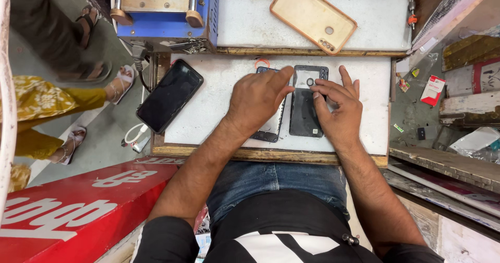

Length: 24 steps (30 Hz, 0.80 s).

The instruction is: The person picks up a smartphone, peels off its back cover, and sets the cover aside. They then use a screwdriver to unscrew and work on the exposed back panel of the disassembled phone, and finally hold the phone, which is connected to a charging cable, and tap its screen to test it.

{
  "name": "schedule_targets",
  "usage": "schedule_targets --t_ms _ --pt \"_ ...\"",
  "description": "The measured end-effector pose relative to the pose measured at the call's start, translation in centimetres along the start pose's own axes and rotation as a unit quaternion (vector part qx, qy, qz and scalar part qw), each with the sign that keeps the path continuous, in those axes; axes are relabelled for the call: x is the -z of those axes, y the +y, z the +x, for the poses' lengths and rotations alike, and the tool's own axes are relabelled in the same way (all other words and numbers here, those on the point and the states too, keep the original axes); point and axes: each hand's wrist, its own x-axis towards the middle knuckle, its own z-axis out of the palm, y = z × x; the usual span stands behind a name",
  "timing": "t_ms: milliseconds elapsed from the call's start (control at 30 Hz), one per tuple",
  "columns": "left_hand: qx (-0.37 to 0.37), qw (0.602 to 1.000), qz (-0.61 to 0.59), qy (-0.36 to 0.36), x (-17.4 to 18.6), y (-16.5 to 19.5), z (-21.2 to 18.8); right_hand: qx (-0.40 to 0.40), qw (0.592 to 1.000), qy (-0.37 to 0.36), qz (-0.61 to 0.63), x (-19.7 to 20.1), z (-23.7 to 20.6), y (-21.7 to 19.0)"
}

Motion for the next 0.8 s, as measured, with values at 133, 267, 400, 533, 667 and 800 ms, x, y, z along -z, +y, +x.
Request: schedule_targets --t_ms 133,267,400,533,667,800 --pt "-0.063 0.998 -0.03 0.006 0.7 0.1 0.8 -0.002 1.0 0.002 0.008 0.0 0.0 0.0" --pt "0.096 0.985 0.104 -0.101 0.7 -0.1 1.3 0.004 1.0 -0.004 -0.003 0.0 0.1 -0.1" --pt "-0.03 1.0 -0.002 -0.003 0.3 -0.2 0.9 0.023 1.0 -0.003 -0.015 0.0 0.2 -0.3" --pt "0.013 0.998 0.063 0.006 0.3 -0.4 0.9 0.018 0.999 -0.015 -0.033 -0.1 0.1 -0.4" --pt "-0.118 0.988 -0.091 0.033 0.7 -0.4 0.8 0.019 0.999 -0.013 -0.028 0.0 0.1 -0.5" --pt "0.004 0.996 0.083 -0.021 0.4 0.1 0.8 0.018 0.999 -0.017 -0.029 0.0 0.2 -0.4"
